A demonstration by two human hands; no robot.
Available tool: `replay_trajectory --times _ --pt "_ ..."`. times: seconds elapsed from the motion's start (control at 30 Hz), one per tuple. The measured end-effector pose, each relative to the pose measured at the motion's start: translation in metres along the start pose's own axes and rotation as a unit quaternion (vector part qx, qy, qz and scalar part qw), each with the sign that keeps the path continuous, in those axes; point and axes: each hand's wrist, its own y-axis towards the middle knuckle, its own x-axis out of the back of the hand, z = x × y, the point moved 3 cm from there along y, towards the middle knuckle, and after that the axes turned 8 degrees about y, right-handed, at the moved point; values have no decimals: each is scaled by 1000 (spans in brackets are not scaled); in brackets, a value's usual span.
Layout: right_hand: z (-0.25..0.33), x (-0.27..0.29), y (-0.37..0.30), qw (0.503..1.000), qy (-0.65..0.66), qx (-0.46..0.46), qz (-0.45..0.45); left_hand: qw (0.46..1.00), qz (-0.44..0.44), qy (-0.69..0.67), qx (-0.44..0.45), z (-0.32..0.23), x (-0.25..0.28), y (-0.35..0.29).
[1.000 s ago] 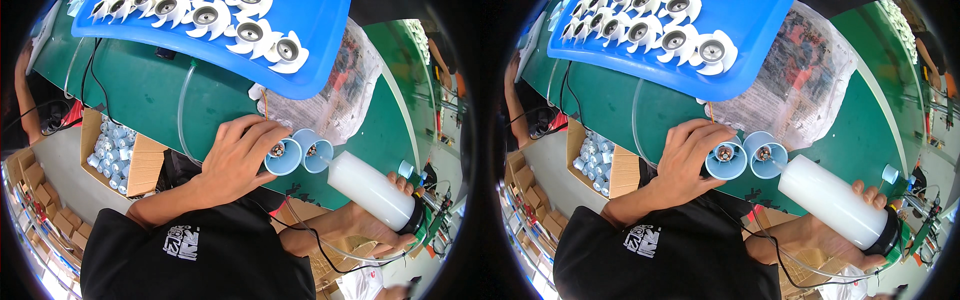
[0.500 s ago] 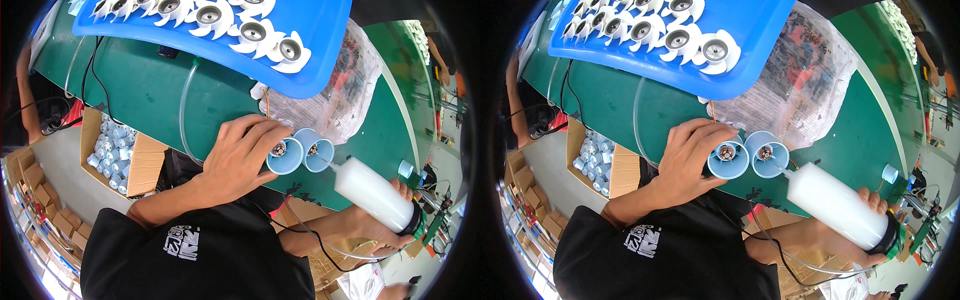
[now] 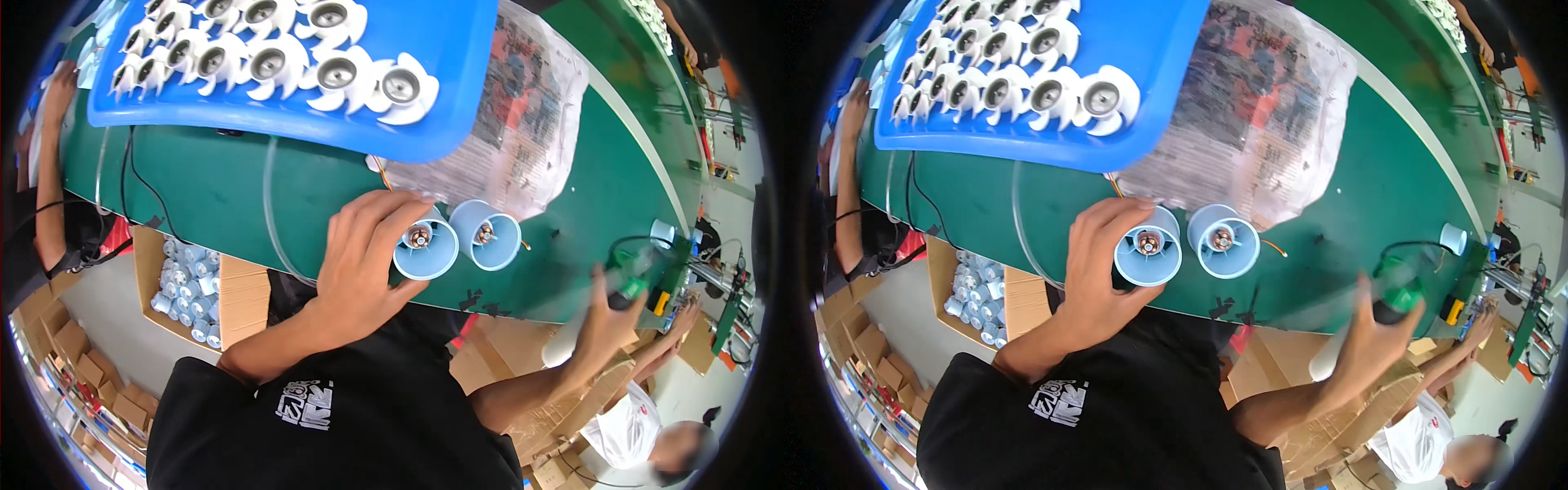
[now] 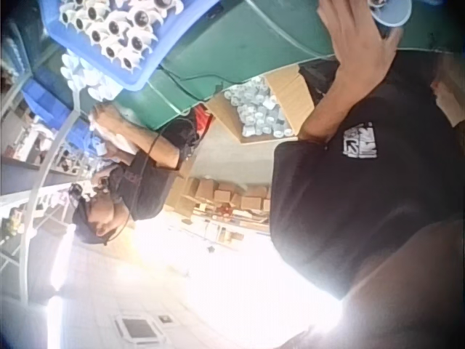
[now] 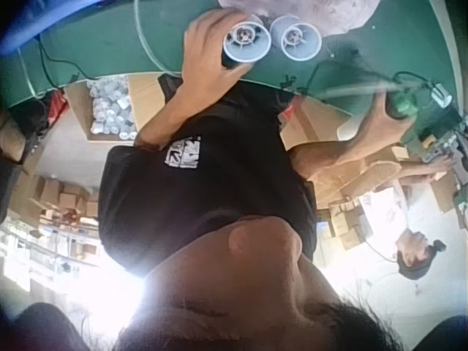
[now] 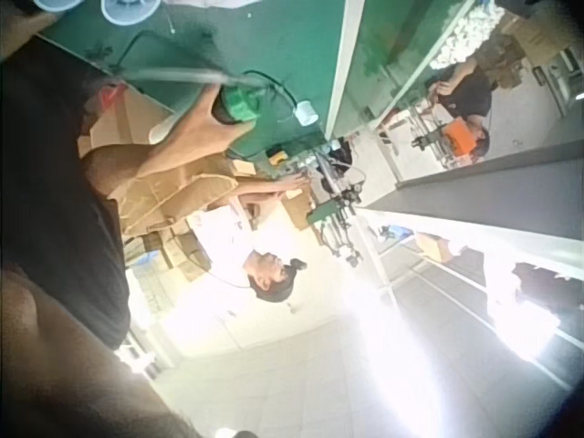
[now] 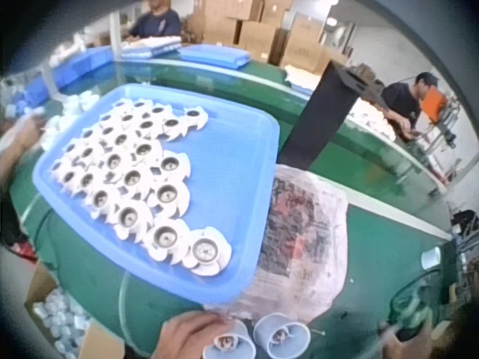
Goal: Assembling small cooling fans by placing components into plastic housings and using a liquid dispenser.
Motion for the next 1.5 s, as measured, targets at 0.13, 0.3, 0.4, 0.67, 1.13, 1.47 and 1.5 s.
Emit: replay_trajectory --times 0.13,0.3,0.4,0.67,1.13,1.47,1.5 --pt "0 -36 -3 994 -84 -61 24 1000 -8 -21 -13 -3 1 2" --pt "3 -42 -5 990 -123 17 64 1000 -12 -4 7 -3 6 1" --pt "7 -37 -15 988 -117 58 84 999 20 21 23 -3 4 -1" --pt "40 -14 -30 985 17 170 -33 1000 16 27 3 -9 2 -2" --pt "261 -128 -25 665 31 682 303 1000 -21 10 -10 -4 2 -8" --pt "262 -147 -13 502 -18 854 135 999 -13 35 -32 -4 3 -8" --pt "260 -149 -10 502 -26 853 139 999 -17 30 -26 -3 2 -7"
